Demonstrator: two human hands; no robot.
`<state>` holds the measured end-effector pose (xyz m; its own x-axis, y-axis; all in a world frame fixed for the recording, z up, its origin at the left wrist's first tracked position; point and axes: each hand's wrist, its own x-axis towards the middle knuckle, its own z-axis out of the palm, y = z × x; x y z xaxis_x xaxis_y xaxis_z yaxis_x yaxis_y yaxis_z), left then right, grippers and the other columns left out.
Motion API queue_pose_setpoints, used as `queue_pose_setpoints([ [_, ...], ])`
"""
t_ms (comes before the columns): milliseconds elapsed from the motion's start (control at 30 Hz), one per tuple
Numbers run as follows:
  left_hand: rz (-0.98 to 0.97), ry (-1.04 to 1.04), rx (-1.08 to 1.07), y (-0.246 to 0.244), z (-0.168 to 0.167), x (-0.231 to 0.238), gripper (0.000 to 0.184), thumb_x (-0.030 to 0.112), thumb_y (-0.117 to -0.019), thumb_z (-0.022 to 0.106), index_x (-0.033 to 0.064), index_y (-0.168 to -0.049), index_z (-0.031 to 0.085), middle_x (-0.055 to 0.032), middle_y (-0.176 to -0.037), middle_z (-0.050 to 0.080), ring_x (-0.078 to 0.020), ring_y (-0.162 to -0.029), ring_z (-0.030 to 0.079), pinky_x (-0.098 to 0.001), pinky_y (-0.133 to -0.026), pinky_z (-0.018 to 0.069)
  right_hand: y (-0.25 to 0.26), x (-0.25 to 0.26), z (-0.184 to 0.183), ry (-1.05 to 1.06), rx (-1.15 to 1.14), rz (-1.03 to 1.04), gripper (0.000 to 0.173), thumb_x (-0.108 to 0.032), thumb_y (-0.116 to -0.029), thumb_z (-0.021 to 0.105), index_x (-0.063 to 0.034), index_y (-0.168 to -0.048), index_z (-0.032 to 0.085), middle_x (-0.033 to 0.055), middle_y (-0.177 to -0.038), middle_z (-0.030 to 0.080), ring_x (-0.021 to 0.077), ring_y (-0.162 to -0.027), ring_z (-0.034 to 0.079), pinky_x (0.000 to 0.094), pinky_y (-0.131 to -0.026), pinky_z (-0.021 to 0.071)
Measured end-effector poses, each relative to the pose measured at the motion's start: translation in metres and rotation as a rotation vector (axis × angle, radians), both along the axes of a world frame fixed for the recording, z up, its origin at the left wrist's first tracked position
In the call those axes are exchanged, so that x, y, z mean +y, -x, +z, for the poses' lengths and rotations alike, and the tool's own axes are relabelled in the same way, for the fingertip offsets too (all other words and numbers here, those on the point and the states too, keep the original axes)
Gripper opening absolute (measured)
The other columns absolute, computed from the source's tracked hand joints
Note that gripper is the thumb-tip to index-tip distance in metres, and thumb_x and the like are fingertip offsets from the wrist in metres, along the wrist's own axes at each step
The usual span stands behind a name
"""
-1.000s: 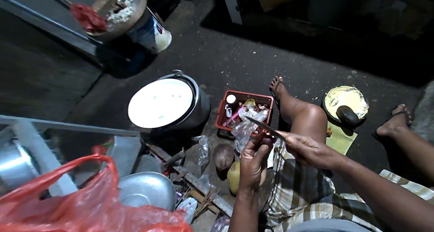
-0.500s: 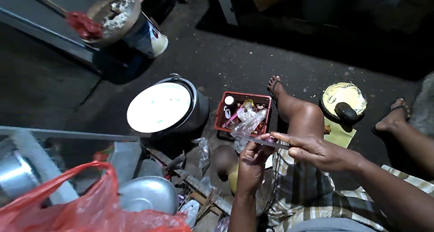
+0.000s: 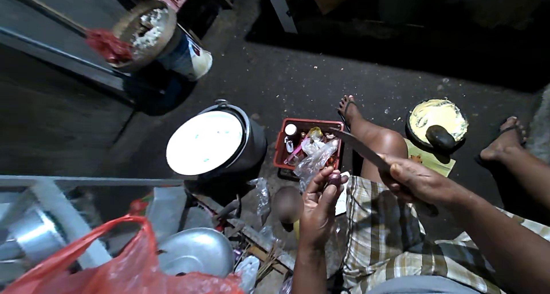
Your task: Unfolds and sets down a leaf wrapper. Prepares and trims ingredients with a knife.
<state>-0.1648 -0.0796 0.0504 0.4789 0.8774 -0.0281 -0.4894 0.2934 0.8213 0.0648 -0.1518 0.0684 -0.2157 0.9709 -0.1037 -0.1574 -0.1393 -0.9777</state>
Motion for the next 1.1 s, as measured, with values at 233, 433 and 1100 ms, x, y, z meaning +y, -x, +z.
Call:
queue_pose_setpoints([
  [233, -0.182, 0.235, -0.202, -0.035, 0.016, 0.006, 0.023, 0.015, -0.0958, 0.070, 0.0077, -0.118, 0.068, -0.0103, -0.111, 0.075, -0.0171, -0.103, 0.074, -0.0273, -0.089, 0.0602, -0.031, -0.025, 0.011, -0.086, 0.005, -0.326, 0.026, -0.024, -0.1099, 0.042, -0.0188, -0.128, 0.060, -0.0091, -0.082, 0.060, -0.0019, -0.058, 0.053, 0.0137, -0.052, 0.0483],
  [433, -0.283, 0.159, 0.006, -0.109, 0.023, 0.023, 0.015, 0.005, -0.1007, 0.056, 0.0040, -0.113, 0.065, -0.0089, -0.104, 0.075, -0.0139, -0.096, 0.073, -0.0265, -0.088, 0.0595, -0.086, -0.034, 0.003, -0.009, -0.260, -0.593, 0.042, -0.022, -0.1091, 0.039, -0.0193, -0.150, 0.044, -0.0046, -0.088, 0.062, 0.0012, -0.052, 0.048, 0.0164, -0.046, 0.0439],
  [1100, -0.316, 0.389, 0.721, -0.243, -0.207, 0.029, 0.033, 0.004, -0.1071, 0.047, -0.0115, -0.135, 0.049, -0.0209, -0.125, 0.060, -0.0166, -0.104, 0.061, -0.0291, -0.093, 0.0506, -0.108, -0.011, -0.199, 0.547, -0.677, -0.302, 0.059, -0.047, -0.1130, 0.020, -0.0202, -0.163, 0.036, 0.0180, -0.146, 0.060, 0.0367, -0.136, 0.056, 0.0593, -0.115, 0.0386],
])
